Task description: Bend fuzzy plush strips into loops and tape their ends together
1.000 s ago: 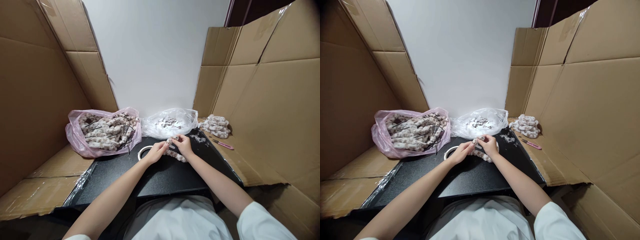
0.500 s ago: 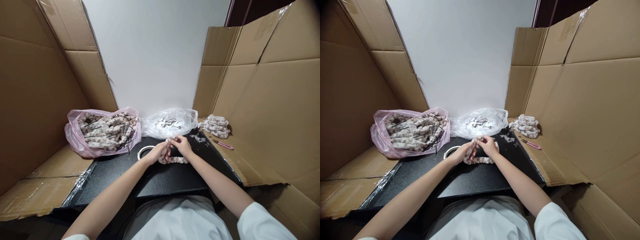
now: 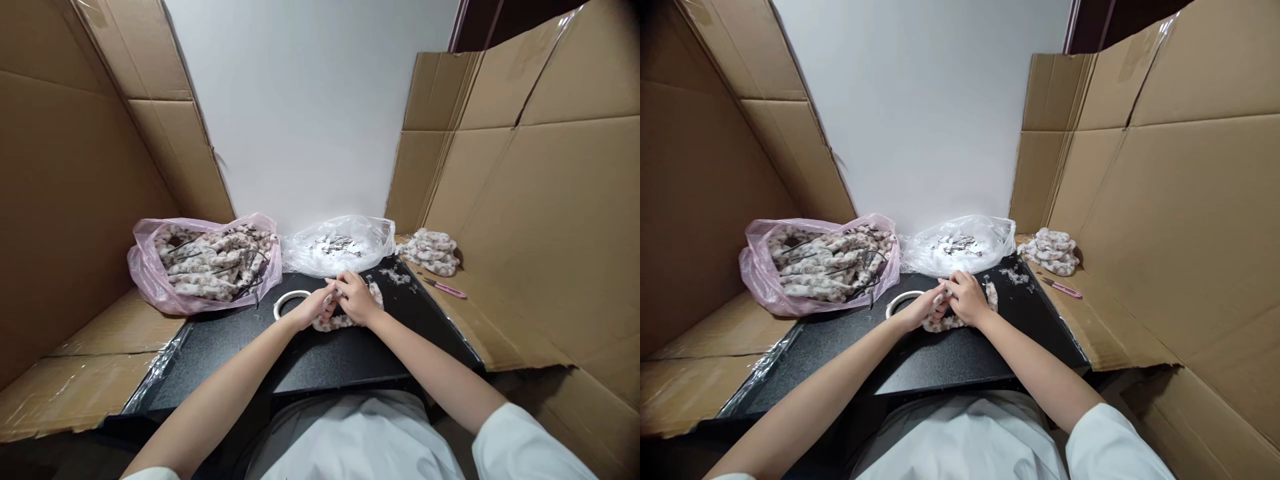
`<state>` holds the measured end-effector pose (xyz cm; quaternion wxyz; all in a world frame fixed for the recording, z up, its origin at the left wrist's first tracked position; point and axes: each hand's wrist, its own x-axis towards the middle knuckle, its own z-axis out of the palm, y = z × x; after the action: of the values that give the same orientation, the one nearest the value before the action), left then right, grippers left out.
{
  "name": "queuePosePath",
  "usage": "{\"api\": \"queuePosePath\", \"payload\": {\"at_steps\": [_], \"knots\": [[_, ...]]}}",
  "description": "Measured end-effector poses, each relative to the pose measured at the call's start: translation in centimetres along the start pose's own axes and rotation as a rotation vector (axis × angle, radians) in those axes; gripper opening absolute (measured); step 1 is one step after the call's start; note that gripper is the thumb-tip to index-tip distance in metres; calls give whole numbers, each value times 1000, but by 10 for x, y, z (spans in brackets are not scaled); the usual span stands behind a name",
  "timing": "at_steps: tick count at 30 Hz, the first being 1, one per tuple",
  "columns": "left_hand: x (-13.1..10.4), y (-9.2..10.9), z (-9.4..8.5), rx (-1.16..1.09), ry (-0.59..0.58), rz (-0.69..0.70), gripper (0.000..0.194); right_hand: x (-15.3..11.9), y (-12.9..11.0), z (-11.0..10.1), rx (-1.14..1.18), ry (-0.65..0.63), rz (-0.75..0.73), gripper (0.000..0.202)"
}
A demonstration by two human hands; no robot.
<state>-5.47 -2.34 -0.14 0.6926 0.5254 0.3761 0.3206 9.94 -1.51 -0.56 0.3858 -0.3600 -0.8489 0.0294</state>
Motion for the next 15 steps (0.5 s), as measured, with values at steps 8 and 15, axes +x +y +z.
{"api": "queuePosePath", "payload": {"at_steps": [8,15], "knots": [[0,-5,0,68,9,8,46,0,-9,-6,-38,-147,-58,33],[2,-5,-1,10,-20,-58,34,2,1,-3,309,-133,76,28]]}}
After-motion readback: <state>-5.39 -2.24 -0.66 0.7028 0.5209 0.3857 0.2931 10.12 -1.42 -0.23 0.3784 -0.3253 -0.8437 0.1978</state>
